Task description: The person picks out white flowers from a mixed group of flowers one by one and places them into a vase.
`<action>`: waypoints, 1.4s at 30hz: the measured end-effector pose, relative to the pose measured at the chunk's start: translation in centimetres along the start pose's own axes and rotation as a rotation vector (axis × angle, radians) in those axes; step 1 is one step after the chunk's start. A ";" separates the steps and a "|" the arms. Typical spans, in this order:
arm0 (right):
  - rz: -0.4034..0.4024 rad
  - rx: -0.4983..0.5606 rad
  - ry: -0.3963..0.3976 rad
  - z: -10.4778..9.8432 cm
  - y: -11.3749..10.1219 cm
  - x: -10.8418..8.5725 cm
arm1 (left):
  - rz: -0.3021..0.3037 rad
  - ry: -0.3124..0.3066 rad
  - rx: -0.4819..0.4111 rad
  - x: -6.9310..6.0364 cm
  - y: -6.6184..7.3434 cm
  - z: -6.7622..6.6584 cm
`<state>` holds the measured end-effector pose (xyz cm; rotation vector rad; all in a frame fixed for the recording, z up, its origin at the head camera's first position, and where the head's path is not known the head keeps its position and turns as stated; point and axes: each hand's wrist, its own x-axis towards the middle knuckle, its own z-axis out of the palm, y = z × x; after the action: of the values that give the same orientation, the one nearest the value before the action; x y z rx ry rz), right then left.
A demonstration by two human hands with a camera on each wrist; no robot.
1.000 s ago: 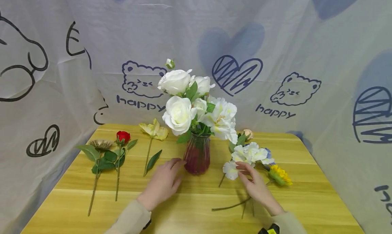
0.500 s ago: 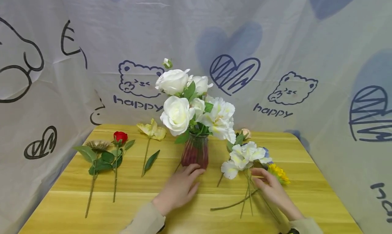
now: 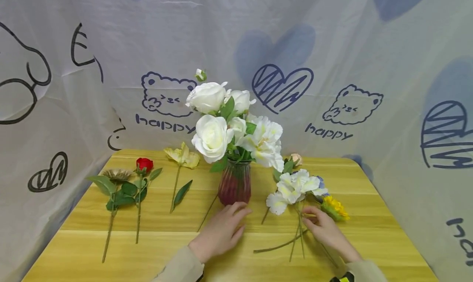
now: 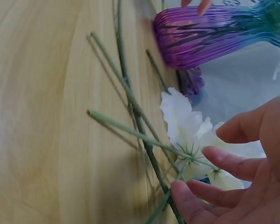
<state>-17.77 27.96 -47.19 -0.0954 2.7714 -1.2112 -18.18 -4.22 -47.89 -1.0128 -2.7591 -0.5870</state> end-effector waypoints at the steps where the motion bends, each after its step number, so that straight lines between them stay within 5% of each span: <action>1: -0.013 -0.017 0.000 0.1 0.1 0.1 | 0.001 -0.001 -0.003 0.0 0.0 0.0; 18: -0.076 -0.172 -0.094 0.3 0.0 1.1 | -0.019 -0.015 -0.002 -0.5 -0.1 -0.1; 24: -0.070 -0.136 -0.081 0.3 0.3 1.1 | -0.020 -0.013 0.006 -0.5 -0.2 0.0; 34: -0.080 -0.049 0.062 0.7 0.7 1.1 | -0.022 -0.026 -0.008 -0.5 -0.3 0.0; 42: -0.019 0.115 0.122 1.0 0.6 1.2 | -0.024 -0.020 -0.012 -0.5 -0.4 0.1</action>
<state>-18.79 27.58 -48.41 -0.0395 2.8002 -1.4242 -18.04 -4.77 -48.26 -0.9950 -2.7922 -0.6007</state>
